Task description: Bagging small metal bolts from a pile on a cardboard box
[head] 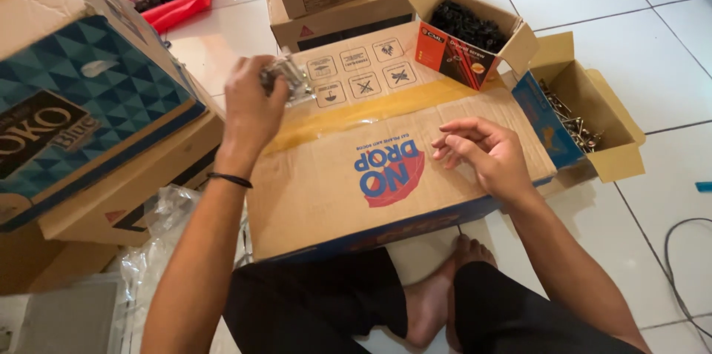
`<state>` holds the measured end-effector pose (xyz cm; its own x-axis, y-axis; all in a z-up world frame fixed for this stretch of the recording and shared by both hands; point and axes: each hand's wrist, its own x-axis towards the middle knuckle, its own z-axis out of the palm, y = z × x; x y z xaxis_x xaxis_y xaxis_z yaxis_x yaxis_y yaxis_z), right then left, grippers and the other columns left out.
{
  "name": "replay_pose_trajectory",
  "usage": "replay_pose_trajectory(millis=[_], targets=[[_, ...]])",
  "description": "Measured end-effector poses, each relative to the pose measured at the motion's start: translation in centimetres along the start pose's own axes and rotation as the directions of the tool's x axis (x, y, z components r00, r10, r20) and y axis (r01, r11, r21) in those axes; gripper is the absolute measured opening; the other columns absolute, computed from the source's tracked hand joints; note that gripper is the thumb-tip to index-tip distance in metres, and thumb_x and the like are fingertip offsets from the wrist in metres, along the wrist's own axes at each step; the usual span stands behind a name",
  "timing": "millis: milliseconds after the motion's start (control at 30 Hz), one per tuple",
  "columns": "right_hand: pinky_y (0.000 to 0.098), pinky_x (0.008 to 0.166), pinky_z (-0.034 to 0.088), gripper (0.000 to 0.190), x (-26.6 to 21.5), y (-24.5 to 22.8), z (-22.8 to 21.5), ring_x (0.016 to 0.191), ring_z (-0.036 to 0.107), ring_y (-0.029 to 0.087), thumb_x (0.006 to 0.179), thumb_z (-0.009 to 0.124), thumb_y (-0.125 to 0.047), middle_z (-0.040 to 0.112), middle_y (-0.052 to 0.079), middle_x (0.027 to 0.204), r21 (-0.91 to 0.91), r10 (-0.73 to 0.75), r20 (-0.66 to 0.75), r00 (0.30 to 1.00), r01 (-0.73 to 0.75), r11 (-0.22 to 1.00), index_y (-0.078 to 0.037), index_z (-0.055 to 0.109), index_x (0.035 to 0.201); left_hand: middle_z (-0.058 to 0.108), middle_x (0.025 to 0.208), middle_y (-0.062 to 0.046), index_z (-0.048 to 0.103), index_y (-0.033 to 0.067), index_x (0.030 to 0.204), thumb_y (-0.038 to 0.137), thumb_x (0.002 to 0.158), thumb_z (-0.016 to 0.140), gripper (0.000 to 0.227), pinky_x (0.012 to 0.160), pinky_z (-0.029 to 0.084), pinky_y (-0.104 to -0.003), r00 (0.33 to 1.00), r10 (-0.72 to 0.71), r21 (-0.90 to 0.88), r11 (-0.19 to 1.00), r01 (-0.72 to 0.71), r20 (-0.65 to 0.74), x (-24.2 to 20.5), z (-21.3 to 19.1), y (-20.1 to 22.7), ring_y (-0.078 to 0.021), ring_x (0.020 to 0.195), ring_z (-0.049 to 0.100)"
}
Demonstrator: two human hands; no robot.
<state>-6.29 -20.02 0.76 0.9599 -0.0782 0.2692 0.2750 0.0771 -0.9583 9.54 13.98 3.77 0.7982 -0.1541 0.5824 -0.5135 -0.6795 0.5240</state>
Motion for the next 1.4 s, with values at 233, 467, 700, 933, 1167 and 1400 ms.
replay_pose_trajectory(millis=[233,467,700,933,1167,1400], targets=[[0.0323,0.06,0.064,0.023,0.0,0.0,-0.1,0.075,0.076,0.027,0.093,0.067,-0.001,0.075,0.026,0.091,-0.008,-0.037,0.029,0.999,0.037,0.999,0.01,0.068,0.114,0.059,0.09,-0.018,0.056,0.0023,0.114,-0.001,0.084,0.071,0.034,0.073,0.056,-0.05,0.955,0.28,0.355,0.906,-0.229,-0.096,2.0,-1.5,-4.8,-0.0431,0.081,0.067],[0.0309,0.059,0.063,0.022,0.1,-0.1,0.0,0.073,0.076,0.025,0.093,0.068,-0.002,0.076,0.024,0.089,-0.063,-0.049,0.057,0.997,0.053,0.997,0.009,0.07,0.112,0.053,0.088,-0.006,0.061,0.0104,0.099,0.012,0.097,0.065,0.004,0.072,0.05,-0.033,0.736,0.659,0.697,0.457,-0.553,0.153,0.4,1.1,-7.8,-0.0241,0.081,0.06],[0.031,0.06,0.063,0.019,0.0,0.3,-0.2,0.075,0.076,0.024,0.094,0.068,-0.001,0.076,0.024,0.09,-0.091,-0.048,0.072,0.996,0.054,0.994,0.009,0.071,0.11,0.06,0.084,-0.007,0.065,0.0111,0.088,0.017,0.086,0.066,0.006,0.074,0.054,-0.033,0.762,0.59,0.549,0.558,-0.623,0.266,0.4,2.7,-10.2,-0.0263,0.083,0.064],[0.0302,0.061,0.062,0.019,0.1,-0.2,-0.1,0.072,0.075,0.022,0.094,0.068,-0.003,0.077,0.022,0.088,-0.115,-0.034,0.087,0.996,0.044,0.992,0.008,0.071,0.11,0.07,0.117,-0.023,0.075,0.0029,0.118,0.033,0.082,0.077,0.047,0.093,0.054,-0.051,0.847,0.047,0.262,0.941,-0.215,0.529,3.3,-5.5,-0.4,-0.0456,0.107,0.067],[0.0295,0.062,0.062,0.018,0.1,0.1,-0.3,0.07,0.074,0.021,0.094,0.068,-0.003,0.077,0.021,0.086,-0.122,-0.021,0.102,0.995,0.034,0.992,0.007,0.072,0.109,0.064,0.126,-0.031,0.064,-0.0009,0.133,0.031,0.074,0.08,0.069,0.105,0.047,-0.055,0.739,-0.099,0.272,0.955,-0.118,0.666,3.5,-6.3,-0.8,-0.0491,0.122,0.059],[0.0295,0.063,0.061,0.018,0.0,-0.1,-0.2,0.07,0.074,0.021,0.094,0.068,-0.004,0.077,0.021,0.088,-0.135,-0.004,0.087,0.996,0.016,0.991,0.006,0.072,0.108,0.068,0.119,-0.014,0.06,0.0126,0.137,0.068,0.07,0.079,0.089,0.1,0.047,-0.055,0.741,-0.142,0.353,0.926,-0.136,0.657,5.0,-3.4,-6.2,-0.0337,0.121,0.061]])
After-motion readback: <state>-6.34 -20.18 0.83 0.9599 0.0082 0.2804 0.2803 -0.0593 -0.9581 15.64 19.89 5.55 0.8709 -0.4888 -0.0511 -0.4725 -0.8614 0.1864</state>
